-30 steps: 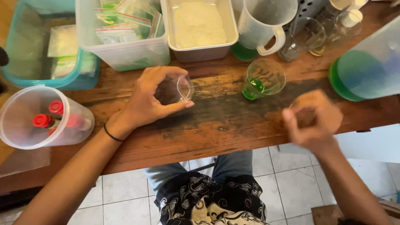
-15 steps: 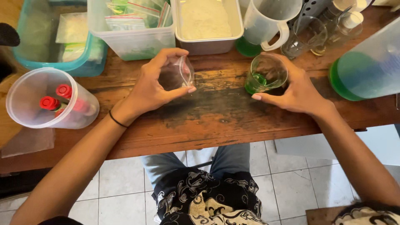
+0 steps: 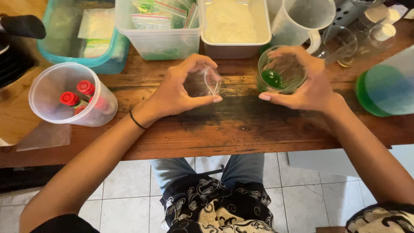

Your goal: The person pours a green liquid from a glass into small plastic bags, seals them, and places them into a container. The process is repeated multiple times with careful handling of the bags and liquid.

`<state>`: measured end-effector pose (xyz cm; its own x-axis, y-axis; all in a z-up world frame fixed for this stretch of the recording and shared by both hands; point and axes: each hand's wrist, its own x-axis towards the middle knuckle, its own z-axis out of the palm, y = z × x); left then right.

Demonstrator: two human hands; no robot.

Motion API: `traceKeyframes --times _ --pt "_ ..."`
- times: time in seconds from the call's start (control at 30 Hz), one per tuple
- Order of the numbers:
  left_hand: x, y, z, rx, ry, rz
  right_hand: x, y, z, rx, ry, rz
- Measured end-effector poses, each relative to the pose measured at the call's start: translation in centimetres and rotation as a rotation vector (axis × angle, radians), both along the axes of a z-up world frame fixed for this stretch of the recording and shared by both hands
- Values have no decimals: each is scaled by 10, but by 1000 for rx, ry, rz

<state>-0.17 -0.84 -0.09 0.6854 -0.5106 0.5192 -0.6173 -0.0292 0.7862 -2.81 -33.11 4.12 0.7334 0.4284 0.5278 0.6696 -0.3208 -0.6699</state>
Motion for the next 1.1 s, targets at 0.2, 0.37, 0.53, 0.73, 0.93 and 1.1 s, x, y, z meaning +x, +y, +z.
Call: traceKeyframes --times 0.2,0.37,0.53,0.73,0.93,1.1 --pt "1 6 7 14 46 -9 17 25 17 46 -113 26" --pt "-1 5 3 30 10 12 21 55 -6 121 -113 41" --pt "2 3 -2 21 30 22 27 64 -29 138 -232 24" --pt "3 1 -2 29 22 -1 22 58 -36 118 -258 -18" --pt "0 1 0 31 -26 6 19 58 -38 133 -246 -27" --pt "-4 2 3 42 -79 52 22 59 -40 82 -307 -39"
